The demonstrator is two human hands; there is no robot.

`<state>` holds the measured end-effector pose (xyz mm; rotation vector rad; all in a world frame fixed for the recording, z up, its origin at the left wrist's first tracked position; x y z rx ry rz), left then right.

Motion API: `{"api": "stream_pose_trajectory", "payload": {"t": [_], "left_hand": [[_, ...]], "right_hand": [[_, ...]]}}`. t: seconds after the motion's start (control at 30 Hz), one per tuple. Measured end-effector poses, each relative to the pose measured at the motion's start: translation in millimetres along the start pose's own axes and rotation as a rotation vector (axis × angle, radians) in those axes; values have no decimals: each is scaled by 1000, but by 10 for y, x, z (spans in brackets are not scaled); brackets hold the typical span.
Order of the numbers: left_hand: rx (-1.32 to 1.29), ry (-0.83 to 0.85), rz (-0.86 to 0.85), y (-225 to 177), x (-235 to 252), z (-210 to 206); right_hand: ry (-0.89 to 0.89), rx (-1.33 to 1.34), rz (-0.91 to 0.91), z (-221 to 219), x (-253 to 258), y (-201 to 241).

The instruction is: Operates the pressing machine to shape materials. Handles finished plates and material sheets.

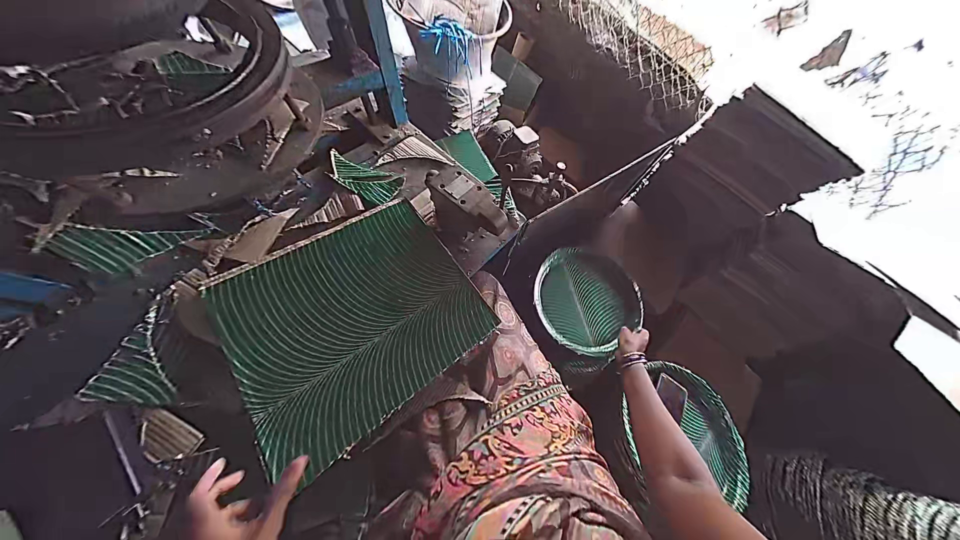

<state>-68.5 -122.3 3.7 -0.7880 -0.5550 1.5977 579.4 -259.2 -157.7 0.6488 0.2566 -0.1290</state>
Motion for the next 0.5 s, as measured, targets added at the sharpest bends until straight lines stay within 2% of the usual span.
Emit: {"api": "stream_pose_trajectory", "payload": {"t": [0.07, 0.1, 0.17, 0.27, 0.37, 0.4, 0.43, 0.5], "left_hand": [[-109, -103, 79, 43, 193, -320], [-140, -161, 101, 75, 263, -389], [-170, -228, 107, 101, 342, -318], [-162, -317, 75, 127, 338, -180], [-123, -382, 70, 101, 238, -77], [-141, -383, 60, 45, 156, -22], [-172, -384, 29, -32, 49, 48], [-279, -372, -31, -184, -174, 232]], "right_hand": [[-37, -179, -5, -93, -36, -34], [-96, -245, 63, -101, -77, 55], [-190, -293, 255, -97, -194, 265], [-183, -280, 469, -131, -190, 531], [-138, -278, 431, -70, -374, 788], [-98, -279, 386, 70, -633, 947], [15, -314, 307, 340, -1038, 1206], [154, -329, 161, 989, -2040, 1877]]}}
Point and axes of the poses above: each hand's wrist, its own x-axis towards the middle knuckle, its own z-axis out of the back of the hand, y = z × x, the point moved 3 cm from there along x, towards the middle knuckle, and after that the axes turned 7 degrees about -x, right-handed, at the moved point
